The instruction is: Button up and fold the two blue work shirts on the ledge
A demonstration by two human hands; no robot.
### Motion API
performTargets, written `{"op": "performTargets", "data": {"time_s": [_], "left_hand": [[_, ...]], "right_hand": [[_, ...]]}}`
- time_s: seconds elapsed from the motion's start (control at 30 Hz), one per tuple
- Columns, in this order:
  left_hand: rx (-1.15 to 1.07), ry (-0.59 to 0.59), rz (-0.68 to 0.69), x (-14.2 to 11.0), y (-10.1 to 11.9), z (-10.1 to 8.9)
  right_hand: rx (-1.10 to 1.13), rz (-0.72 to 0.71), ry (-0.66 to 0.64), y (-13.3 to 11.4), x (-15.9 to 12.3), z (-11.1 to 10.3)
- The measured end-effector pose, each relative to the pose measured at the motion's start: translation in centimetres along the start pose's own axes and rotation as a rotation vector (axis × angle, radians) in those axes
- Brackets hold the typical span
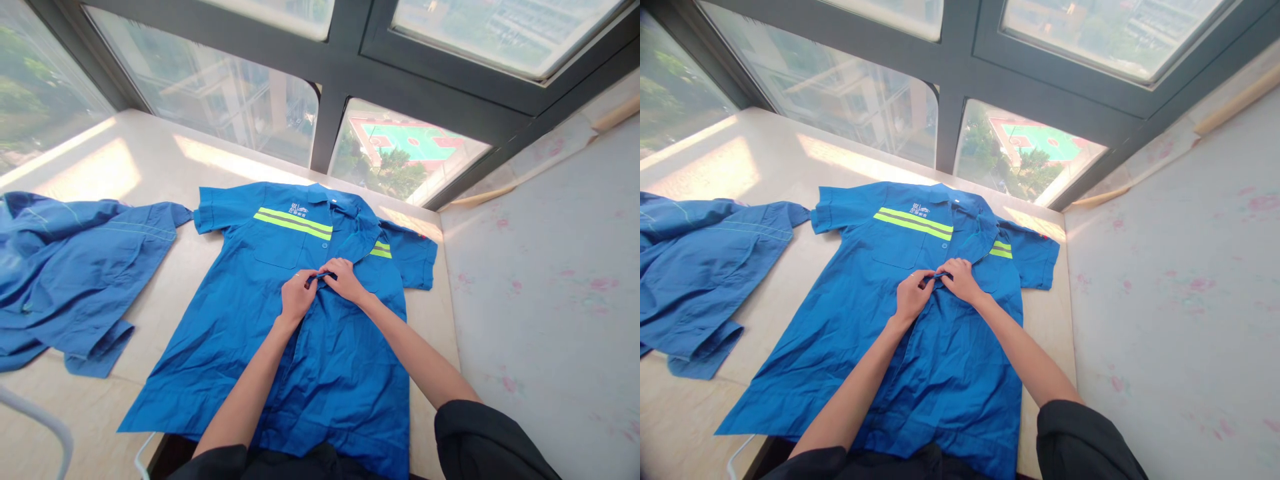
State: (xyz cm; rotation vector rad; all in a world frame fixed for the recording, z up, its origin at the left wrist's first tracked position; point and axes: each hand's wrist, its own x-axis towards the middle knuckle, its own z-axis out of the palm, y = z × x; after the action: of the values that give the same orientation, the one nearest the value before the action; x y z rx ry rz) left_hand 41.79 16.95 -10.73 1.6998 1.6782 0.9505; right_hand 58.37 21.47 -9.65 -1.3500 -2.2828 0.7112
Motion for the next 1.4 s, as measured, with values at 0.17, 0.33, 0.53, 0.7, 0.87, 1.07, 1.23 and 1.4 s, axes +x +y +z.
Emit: {"op": "performTargets", "data": {"time_s": [0.17,0.33,0.53,0.7,0.87,1.07,1.23,1.4], "left_hand": [[0.091,-0.021,0.034,0.1,0.2,-0.5],[0.151,-0.088,0.033,0.6,0.6,-1.2],[0.068,-0.104,-0.005,1.2,0.5,-1.4],[0.032,-0.121,-0.101,1.8,0.3,-1.4],[0.034,-0.102,-0.128,2.0,0.3,-1.2],[0.03,-0.091,-0.166,1.8,0.4,-1.2],[-0.029,-0.128,-0.202,2.1,0.2,-1.5],[-0.081,-0.183,-0.214,2.5,0.3,-1.8]], "right_hand": [[0.006,-0.023,0.067,0.2,-0.4,0.5],[-0.002,-0.033,0.071,0.2,-0.3,0.4],[-0.142,-0.085,0.149,-0.5,-0.2,-0.6],[-0.292,-0.033,0.248,-1.9,-1.3,-0.8],[-0.187,0.148,0.164,-3.1,-2.6,0.6],[-0.14,0.386,0.232,-5.1,-2.1,2.0],[-0.044,0.519,0.264,-6.1,-1.2,2.3],[0.031,0.477,0.284,-5.5,-1.2,2.3]]}}
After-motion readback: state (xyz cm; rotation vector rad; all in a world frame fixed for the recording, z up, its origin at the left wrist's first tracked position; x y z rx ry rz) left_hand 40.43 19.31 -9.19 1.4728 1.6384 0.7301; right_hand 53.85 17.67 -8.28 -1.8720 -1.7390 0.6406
